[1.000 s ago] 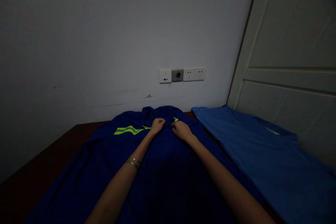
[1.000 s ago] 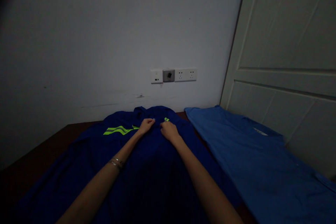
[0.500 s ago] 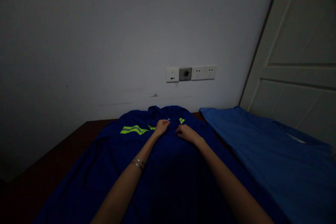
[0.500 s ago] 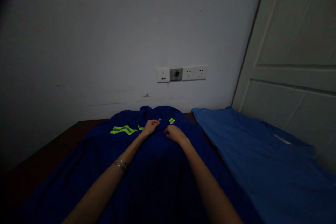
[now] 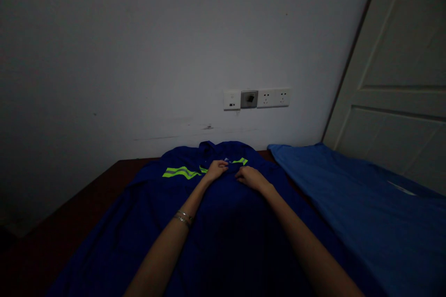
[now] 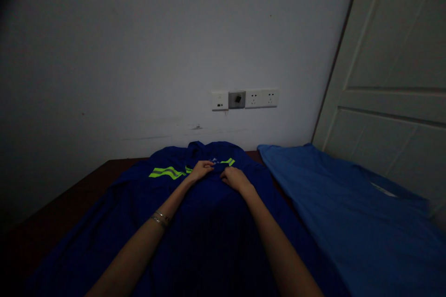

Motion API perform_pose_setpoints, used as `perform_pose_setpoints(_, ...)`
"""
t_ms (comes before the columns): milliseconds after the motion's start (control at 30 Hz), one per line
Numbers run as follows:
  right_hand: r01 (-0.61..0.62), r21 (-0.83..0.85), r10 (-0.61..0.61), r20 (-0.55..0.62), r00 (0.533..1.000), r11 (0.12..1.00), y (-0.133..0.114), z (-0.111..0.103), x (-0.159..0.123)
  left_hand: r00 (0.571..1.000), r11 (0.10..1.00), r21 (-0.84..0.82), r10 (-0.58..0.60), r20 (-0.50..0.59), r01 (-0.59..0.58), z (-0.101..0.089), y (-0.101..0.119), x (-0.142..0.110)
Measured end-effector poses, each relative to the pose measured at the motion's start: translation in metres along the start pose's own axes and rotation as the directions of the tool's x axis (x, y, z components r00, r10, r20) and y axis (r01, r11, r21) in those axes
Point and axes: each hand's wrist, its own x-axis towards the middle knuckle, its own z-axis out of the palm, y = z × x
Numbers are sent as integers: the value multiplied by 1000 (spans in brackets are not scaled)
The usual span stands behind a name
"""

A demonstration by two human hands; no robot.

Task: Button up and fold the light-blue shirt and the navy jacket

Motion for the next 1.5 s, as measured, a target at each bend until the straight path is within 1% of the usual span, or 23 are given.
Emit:
perform_pose_setpoints(100,-8,-33,8,-1,1000,999,-3,-1,-1,1000,1000,-20,-8,7,8,1,0,-2)
perform_pose_setpoints(233,-4,-47,2,-36,999,999,-5,0,-3,1000,999,-52,15,5,-14,1,1,-4)
perform_pose_setpoints(400,-21,6,22,-42,999,1000,-4,0,-3,1000,997,-67,29,-7,-29,0,5,-5)
perform_pose_setpoints(500,-35,45,37,-52,998,998,-2,0,-2,999,998,-47,48,-18,-49,-1,9,-5)
perform_pose_setpoints(667,-67,83,77,-131,988,994,-3,-1,-1,998,998,3,65,-21,-64,0,17,-8)
perform_pose_setpoints(833,-157,41,162,-178,971,987,-12,-2,-2,996,997,-5,76,-35,-76,3,19,-11)
perform_pose_setpoints(1000,-200,4,194,-261,946,980,-21,2,-3,994,994,-28,101,-43,-102,4,18,-13)
perform_pose_setpoints(1233,-276,-27,260,-255,931,961,-29,5,-2,994,994,-65,88,-69,-93,7,19,-16)
perform_pose_setpoints(1500,-285,17,278,-271,922,959,-30,6,-1,992,989,-106,97,-78,-105,7,18,-17)
